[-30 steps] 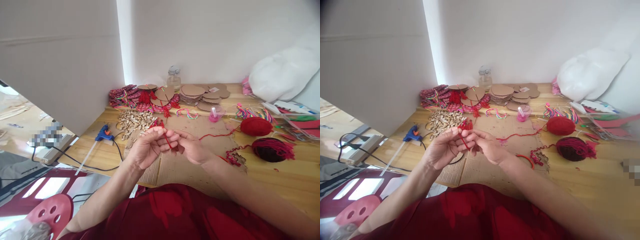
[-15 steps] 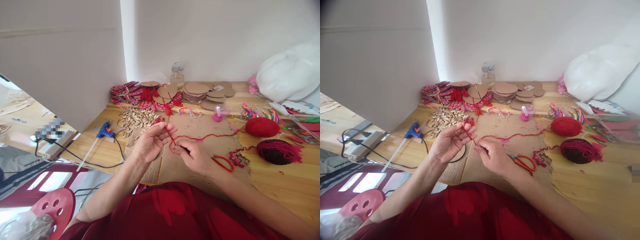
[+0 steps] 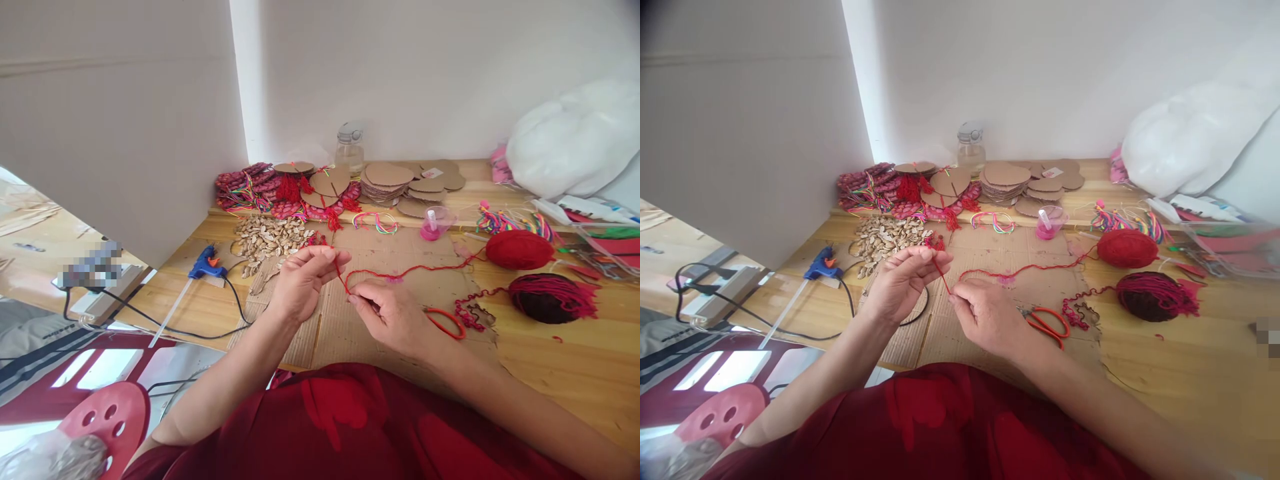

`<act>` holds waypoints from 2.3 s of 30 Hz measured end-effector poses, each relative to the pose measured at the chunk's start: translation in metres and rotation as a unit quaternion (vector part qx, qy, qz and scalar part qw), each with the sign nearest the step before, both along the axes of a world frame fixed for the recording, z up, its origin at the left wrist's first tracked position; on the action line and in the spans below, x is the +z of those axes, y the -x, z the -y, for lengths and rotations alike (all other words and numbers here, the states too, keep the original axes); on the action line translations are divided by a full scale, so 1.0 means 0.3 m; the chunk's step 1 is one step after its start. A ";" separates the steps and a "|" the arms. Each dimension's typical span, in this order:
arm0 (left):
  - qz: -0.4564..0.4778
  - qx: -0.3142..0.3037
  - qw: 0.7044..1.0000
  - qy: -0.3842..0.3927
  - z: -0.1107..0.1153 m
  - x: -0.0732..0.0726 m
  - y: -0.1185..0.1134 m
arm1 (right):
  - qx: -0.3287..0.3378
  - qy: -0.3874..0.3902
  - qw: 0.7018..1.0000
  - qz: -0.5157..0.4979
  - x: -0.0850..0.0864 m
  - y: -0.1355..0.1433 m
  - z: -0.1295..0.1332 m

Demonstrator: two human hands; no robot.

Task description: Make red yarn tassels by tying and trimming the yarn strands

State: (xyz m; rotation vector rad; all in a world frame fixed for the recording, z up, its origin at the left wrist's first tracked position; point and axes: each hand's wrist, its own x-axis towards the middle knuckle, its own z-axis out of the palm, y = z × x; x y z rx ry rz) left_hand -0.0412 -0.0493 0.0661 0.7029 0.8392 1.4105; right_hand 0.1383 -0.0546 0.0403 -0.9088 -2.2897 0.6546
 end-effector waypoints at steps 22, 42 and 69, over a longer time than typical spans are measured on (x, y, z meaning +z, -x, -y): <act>-0.127 -0.182 0.975 0.016 0.050 -0.080 -0.030 | 0.028 -0.135 0.990 -0.010 0.128 -0.082 -0.090; 0.094 -0.093 0.990 0.052 -0.007 0.044 0.008 | -0.018 0.197 0.977 -0.075 -0.048 -0.057 -0.080; -0.098 -0.130 0.987 0.021 0.013 -0.091 -0.047 | 0.036 -0.132 0.990 0.042 0.129 -0.091 -0.054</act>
